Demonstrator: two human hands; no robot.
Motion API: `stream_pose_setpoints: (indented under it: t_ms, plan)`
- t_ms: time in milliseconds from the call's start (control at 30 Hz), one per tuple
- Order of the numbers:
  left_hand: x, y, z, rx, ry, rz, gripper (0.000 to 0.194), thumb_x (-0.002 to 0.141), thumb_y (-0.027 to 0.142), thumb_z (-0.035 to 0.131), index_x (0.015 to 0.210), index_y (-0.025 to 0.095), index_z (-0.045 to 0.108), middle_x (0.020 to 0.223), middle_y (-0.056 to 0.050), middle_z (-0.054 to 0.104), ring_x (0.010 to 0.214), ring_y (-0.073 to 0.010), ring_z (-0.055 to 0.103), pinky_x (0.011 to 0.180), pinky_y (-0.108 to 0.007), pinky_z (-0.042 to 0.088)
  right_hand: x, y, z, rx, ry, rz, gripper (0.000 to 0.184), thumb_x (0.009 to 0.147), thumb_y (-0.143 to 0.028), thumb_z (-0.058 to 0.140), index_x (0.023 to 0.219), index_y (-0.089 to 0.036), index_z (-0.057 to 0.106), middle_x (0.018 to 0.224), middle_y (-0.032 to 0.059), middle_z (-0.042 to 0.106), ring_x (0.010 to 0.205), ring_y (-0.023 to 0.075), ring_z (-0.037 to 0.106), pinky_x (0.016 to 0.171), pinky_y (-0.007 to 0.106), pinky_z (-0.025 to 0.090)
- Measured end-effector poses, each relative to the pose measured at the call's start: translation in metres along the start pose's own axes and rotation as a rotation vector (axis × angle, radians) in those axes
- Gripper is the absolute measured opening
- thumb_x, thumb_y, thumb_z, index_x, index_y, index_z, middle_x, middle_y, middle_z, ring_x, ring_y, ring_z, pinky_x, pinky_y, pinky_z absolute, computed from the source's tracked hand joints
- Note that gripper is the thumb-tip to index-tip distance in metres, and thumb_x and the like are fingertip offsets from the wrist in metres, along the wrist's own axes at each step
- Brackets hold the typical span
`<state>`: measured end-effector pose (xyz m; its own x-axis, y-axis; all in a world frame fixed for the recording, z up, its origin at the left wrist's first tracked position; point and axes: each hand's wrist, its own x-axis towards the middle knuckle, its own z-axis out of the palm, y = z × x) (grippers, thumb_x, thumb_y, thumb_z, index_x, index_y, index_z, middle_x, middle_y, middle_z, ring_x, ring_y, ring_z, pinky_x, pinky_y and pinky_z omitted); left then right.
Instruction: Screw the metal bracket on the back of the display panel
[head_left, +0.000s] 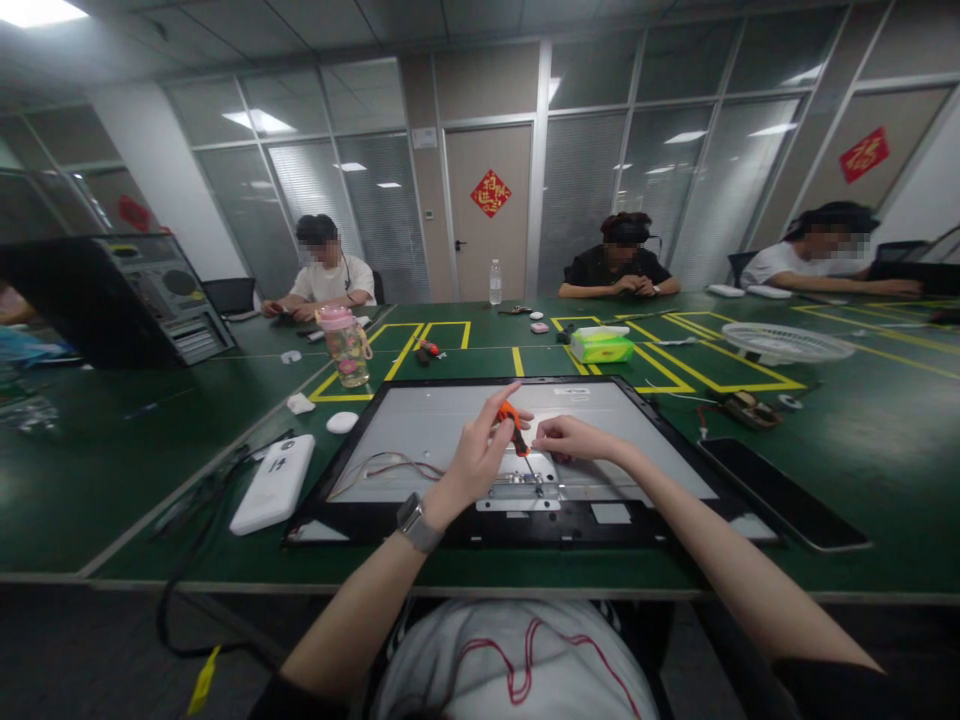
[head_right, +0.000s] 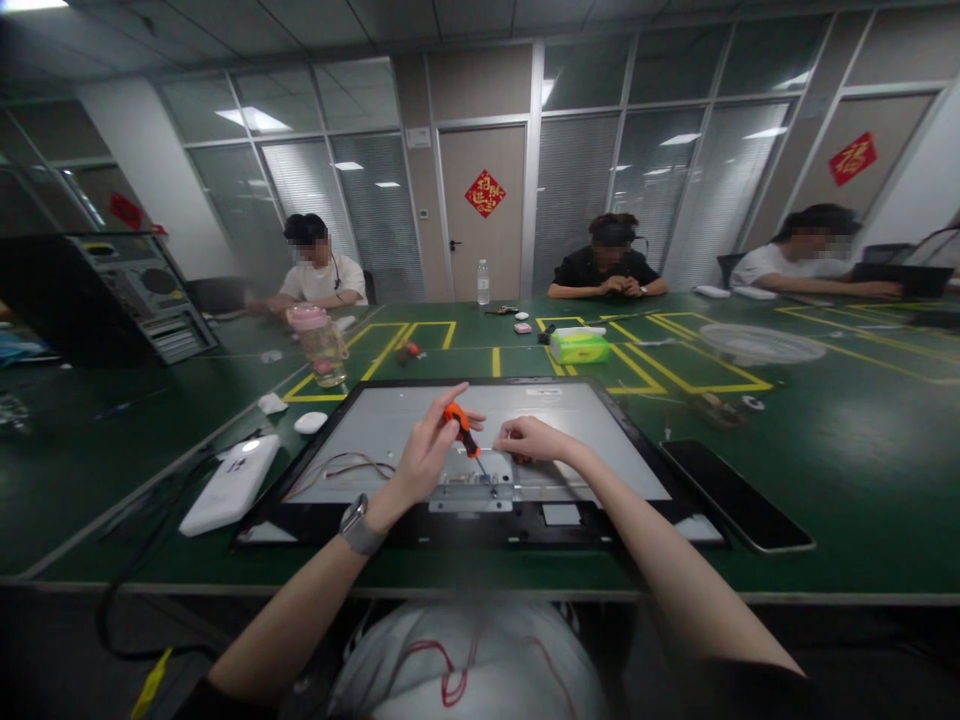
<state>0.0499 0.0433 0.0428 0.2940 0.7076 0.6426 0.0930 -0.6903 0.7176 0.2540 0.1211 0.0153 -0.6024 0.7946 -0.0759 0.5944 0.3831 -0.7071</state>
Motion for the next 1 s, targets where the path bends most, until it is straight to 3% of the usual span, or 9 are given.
stream_pose_setpoints:
  t_ms: [100,233,433,567,733,900,1000]
  plan:
    - [0.0004,0.0002,0.0006,0.163,0.075,0.072,0.04,0.088,0.026,0.052,0.128,0.021,0.048,0.098,-0.005,0.067,0.084,-0.0123,0.062,0.083,-0.027,0.049,0.0005,-0.0009,0.0001,0.006,0.004,0.006,0.04,0.079,-0.054,0.053,0.076,-0.014,0.054,0.052,-0.0023,0.049,0.045,0.0089,0.046,0.04,0.019,0.037]
    - [-0.0002,-0.0006,-0.0007,0.293,0.126,0.173,0.033,0.081,0.029,0.062,0.114,0.02,0.059,0.09,-0.002,0.067,0.074,-0.0112,0.059,0.075,-0.024,0.047,0.0013,-0.0005,0.0004,0.008,0.007,0.005,0.039,0.079,-0.054,0.053,0.074,-0.015,0.053,0.051,-0.0027,0.049,0.044,0.0091,0.046,0.04,0.02,0.037]
    - [0.0001,-0.0004,-0.0032,0.138,0.085,0.197,0.04,0.094,0.023,0.033,0.132,0.021,0.047,0.116,-0.008,0.061,0.103,-0.0174,0.057,0.092,-0.033,0.043,0.0008,-0.0006,0.0003,0.003,-0.002,-0.002,0.037,0.08,-0.051,0.052,0.076,-0.014,0.055,0.051,-0.0024,0.05,0.044,0.0088,0.045,0.038,0.019,0.036]
    - [0.0022,-0.0014,-0.0011,0.053,0.099,0.115,0.039,0.092,0.023,0.041,0.131,0.021,0.047,0.115,-0.009,0.06,0.098,-0.0165,0.059,0.088,-0.031,0.046,0.0001,-0.0013,-0.0001,0.004,-0.005,0.003,0.036,0.08,-0.05,0.053,0.077,-0.014,0.055,0.052,-0.002,0.05,0.046,0.0097,0.047,0.039,0.019,0.036]
    - [0.0036,0.0002,-0.001,0.174,0.205,0.128,0.03,0.085,0.026,0.057,0.114,0.022,0.062,0.088,-0.002,0.055,0.08,-0.0121,0.053,0.076,-0.025,0.045,0.0007,-0.0003,0.0001,0.005,-0.006,-0.001,0.035,0.081,-0.049,0.052,0.078,-0.014,0.056,0.051,-0.003,0.049,0.044,0.0085,0.046,0.039,0.018,0.034]
    - [0.0033,0.0015,-0.004,0.168,0.169,0.087,0.036,0.092,0.023,0.037,0.124,0.022,0.055,0.095,-0.005,0.051,0.091,-0.0154,0.051,0.085,-0.031,0.043,0.0008,-0.0003,0.0009,0.023,-0.009,0.017,0.036,0.08,-0.05,0.053,0.075,-0.015,0.053,0.052,-0.0025,0.049,0.046,0.0095,0.048,0.04,0.018,0.036]
    - [0.0041,-0.001,-0.0028,0.104,0.152,0.06,0.04,0.093,0.021,0.034,0.131,0.022,0.048,0.106,-0.006,0.054,0.1,-0.0168,0.053,0.092,-0.035,0.042,0.0002,-0.0017,0.0008,0.029,-0.009,0.013,0.037,0.079,-0.052,0.053,0.075,-0.015,0.053,0.053,-0.0026,0.049,0.047,0.0095,0.048,0.04,0.019,0.036]
